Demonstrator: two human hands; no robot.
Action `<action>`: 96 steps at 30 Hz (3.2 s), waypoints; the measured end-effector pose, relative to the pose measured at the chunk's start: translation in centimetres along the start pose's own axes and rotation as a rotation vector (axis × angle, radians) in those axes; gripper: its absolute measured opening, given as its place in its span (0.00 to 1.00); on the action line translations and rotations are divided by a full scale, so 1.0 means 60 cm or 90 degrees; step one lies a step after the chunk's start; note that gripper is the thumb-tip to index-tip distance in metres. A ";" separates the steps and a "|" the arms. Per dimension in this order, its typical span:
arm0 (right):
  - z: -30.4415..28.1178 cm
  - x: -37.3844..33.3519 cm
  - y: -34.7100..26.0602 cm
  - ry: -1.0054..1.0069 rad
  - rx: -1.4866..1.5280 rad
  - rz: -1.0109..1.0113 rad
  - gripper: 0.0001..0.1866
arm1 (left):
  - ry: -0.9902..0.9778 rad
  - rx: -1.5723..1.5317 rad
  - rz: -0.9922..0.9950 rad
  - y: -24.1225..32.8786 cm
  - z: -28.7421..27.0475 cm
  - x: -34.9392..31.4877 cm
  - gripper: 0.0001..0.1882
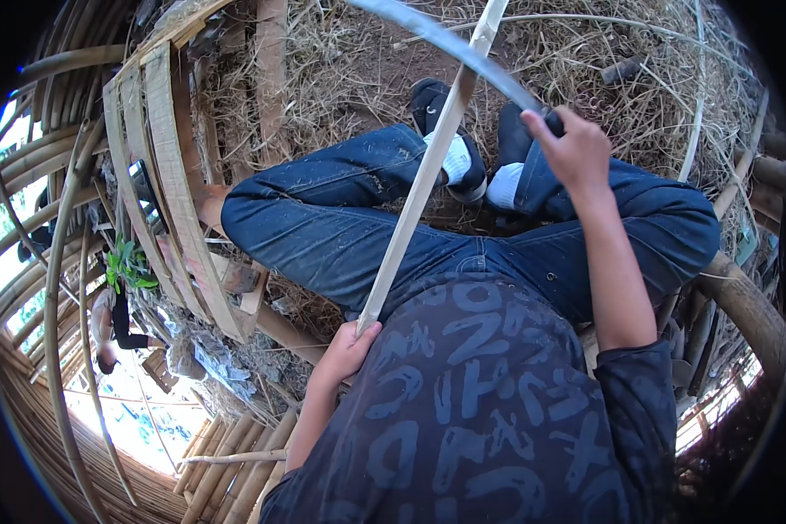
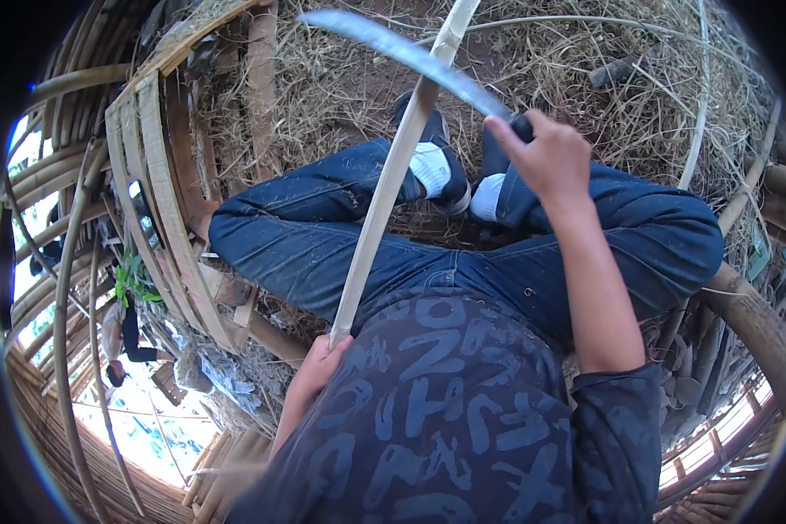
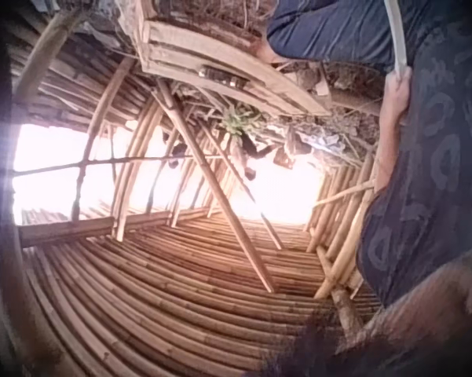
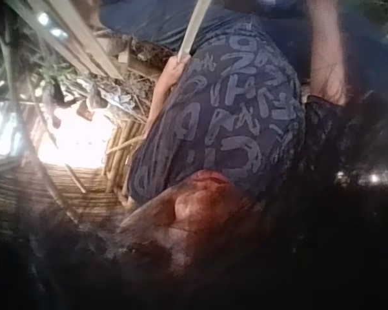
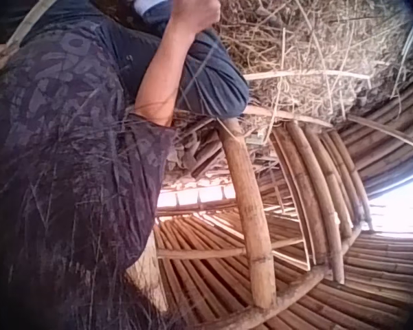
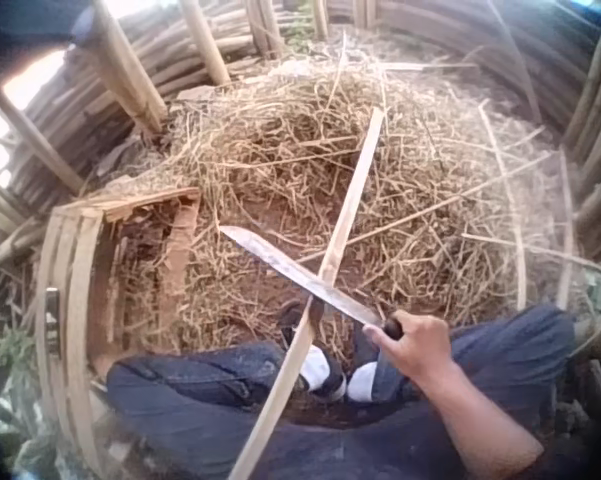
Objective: The person sits on a straw-covered floor and uses a machete to shave a long strip of bamboo. They hold the bamboo strip with one hand and repeatedly scrape the blade along its length to smooth the surface, handling one strip at a time.
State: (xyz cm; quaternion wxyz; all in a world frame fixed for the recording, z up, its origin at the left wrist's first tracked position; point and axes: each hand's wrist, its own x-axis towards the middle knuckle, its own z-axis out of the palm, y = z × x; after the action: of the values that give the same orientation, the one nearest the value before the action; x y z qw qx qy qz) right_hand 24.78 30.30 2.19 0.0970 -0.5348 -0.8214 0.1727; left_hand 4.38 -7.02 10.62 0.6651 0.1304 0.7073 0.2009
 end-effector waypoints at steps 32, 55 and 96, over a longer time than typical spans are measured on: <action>0.052 -0.023 -0.065 0.013 -0.001 -0.321 0.32 | -0.002 -0.066 -0.012 -0.030 0.002 0.057 0.18; 0.032 -0.020 -0.045 -0.024 0.015 -0.220 0.32 | -0.027 -0.007 -0.074 -0.030 -0.014 0.067 0.18; 0.000 0.102 0.039 0.040 -0.155 -0.281 0.31 | -0.002 -0.014 -0.058 -0.043 -0.008 0.075 0.16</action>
State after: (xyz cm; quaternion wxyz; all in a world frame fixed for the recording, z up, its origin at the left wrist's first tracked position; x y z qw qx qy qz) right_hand 24.24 36.75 1.15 0.0927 -0.3553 -0.9297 0.0303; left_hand 3.74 -7.30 5.46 0.6757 0.0912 0.7095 0.1781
